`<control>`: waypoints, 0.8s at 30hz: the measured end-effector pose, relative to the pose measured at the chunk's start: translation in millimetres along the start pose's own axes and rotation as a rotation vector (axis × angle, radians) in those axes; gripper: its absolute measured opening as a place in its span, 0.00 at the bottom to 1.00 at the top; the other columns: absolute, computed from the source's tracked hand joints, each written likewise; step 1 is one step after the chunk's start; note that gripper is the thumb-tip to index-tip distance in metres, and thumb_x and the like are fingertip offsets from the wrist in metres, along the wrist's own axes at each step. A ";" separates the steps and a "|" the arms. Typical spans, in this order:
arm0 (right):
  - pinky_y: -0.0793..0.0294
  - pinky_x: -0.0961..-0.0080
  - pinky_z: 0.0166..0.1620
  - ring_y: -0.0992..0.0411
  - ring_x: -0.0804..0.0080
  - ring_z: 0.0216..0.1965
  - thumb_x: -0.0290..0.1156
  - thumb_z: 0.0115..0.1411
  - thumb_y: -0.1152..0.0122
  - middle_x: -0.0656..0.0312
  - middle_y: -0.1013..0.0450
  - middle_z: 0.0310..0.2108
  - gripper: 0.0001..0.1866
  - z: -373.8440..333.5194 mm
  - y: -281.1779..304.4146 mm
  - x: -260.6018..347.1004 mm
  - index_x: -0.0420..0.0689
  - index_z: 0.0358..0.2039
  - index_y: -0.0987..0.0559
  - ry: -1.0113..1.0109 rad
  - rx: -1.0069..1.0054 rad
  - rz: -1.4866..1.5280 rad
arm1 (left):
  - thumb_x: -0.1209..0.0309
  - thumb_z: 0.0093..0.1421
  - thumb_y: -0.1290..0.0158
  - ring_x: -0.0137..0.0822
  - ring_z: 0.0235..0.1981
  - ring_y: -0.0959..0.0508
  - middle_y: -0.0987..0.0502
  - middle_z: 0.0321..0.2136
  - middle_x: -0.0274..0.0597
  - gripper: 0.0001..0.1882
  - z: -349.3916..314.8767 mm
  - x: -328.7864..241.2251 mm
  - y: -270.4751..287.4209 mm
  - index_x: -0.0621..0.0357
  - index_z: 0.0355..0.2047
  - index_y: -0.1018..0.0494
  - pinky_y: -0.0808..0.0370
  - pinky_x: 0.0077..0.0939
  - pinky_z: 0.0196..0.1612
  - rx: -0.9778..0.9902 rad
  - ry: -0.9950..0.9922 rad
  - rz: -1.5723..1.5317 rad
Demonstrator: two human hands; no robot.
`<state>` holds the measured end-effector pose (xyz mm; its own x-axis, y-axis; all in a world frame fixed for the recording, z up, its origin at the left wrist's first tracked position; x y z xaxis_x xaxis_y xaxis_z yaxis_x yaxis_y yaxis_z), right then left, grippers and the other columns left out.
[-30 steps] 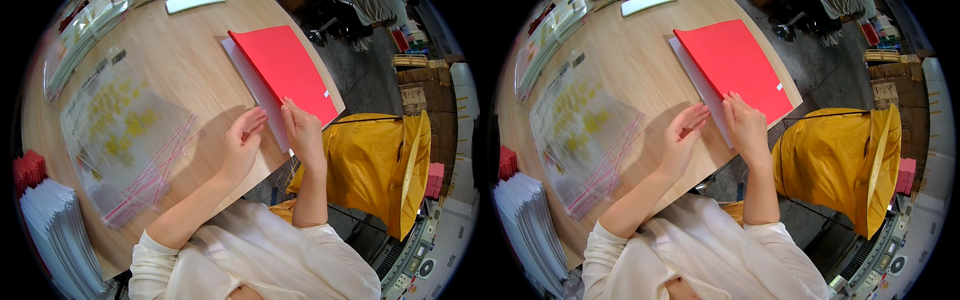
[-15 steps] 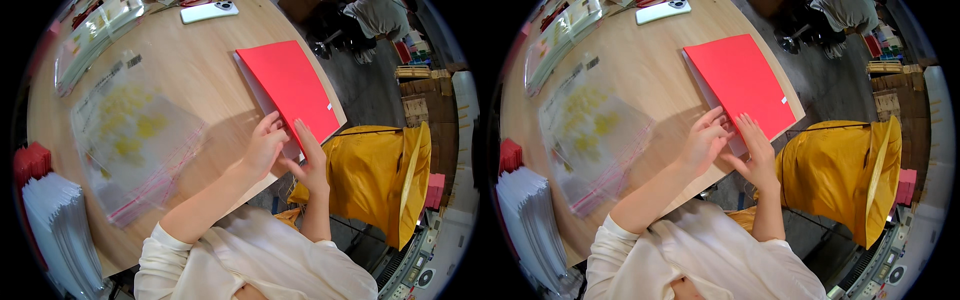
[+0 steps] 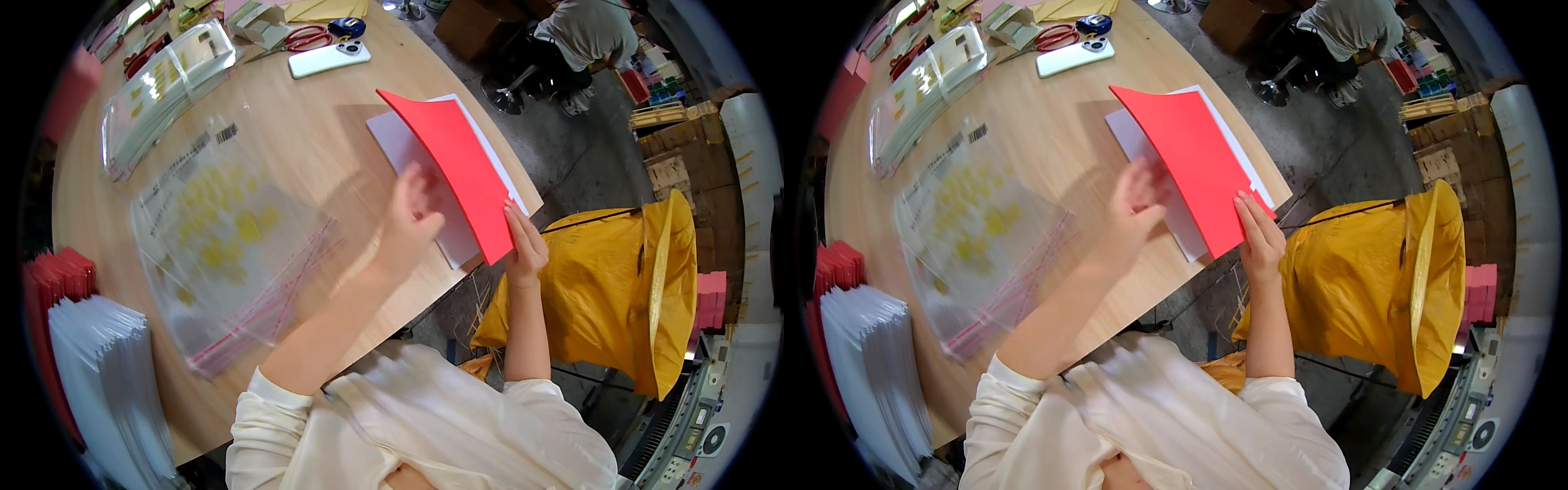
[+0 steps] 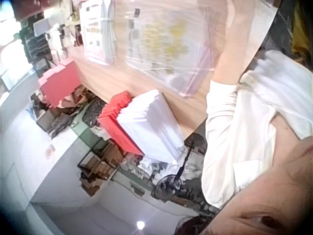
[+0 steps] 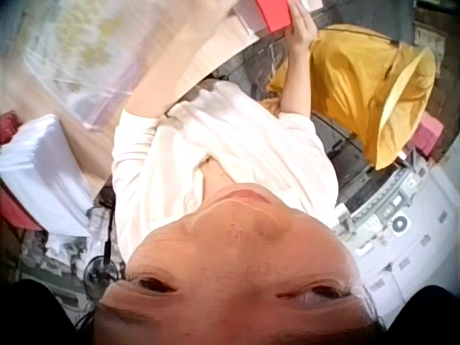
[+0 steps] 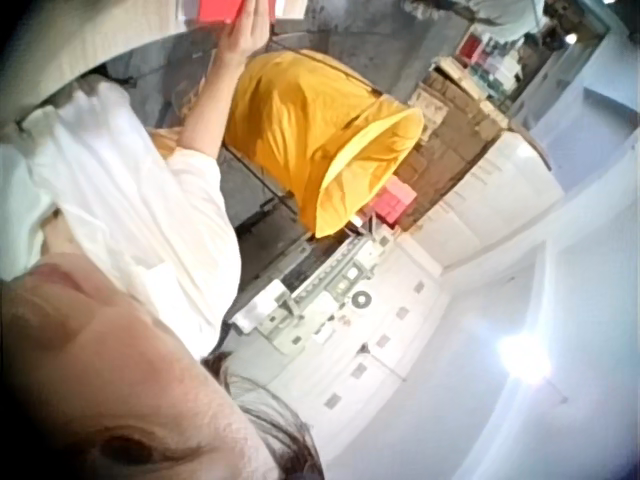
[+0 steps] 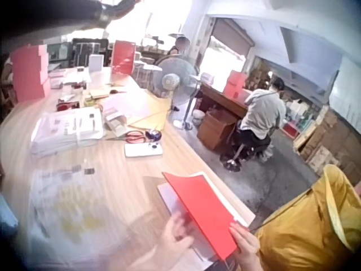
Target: The person repeatedly places red and white sheets of paper into clear plastic bags at a work table. They open each bag, insert a sheet, and set the filled bag aside, alternating between red and white sheets throughout the clip.
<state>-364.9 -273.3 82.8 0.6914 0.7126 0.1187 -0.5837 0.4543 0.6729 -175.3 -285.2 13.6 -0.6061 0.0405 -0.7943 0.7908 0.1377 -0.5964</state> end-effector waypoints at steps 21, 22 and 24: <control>0.19 0.65 0.43 0.23 0.51 0.43 0.21 0.55 0.42 0.42 0.25 0.41 0.11 0.3 45.3 250.7 0.31 0.38 0.21 0.417 0.128 0.867 | 0.72 0.57 0.47 0.42 0.47 0.31 0.32 0.46 0.49 0.25 -176.2 -144.3 265.5 0.62 0.54 0.39 0.30 0.35 0.51 -0.252 -0.428 0.129; 0.19 0.65 0.42 0.23 0.51 0.43 0.22 0.55 0.41 0.42 0.25 0.42 0.11 -0.7 44.9 253.0 0.31 0.39 0.21 0.375 0.140 0.903 | 0.72 0.57 0.47 0.42 0.46 0.31 0.31 0.45 0.49 0.24 -186.4 -149.5 272.4 0.62 0.53 0.38 0.30 0.35 0.50 -0.262 -0.469 0.213; 0.19 0.67 0.43 0.22 0.52 0.43 0.22 0.55 0.41 0.43 0.25 0.43 0.12 -1.5 39.5 255.1 0.31 0.40 0.22 0.240 0.169 1.003 | 0.70 0.58 0.47 0.41 0.44 0.29 0.30 0.43 0.48 0.23 -220.3 -165.4 286.8 0.62 0.52 0.37 0.29 0.34 0.49 -0.314 -0.569 0.416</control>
<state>-212.2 -72.8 138.5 -0.1914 0.8172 0.5436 -0.7629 -0.4723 0.4414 132.9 -34.4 -0.6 -0.0601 -0.3530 -0.9337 0.8312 0.5002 -0.2426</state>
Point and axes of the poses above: each hand's wrist, its own z-axis towards the middle knuckle, its own y-axis out of the back of the hand, x = y × z, the point moved 8 cm from there along z, towards the middle knuckle
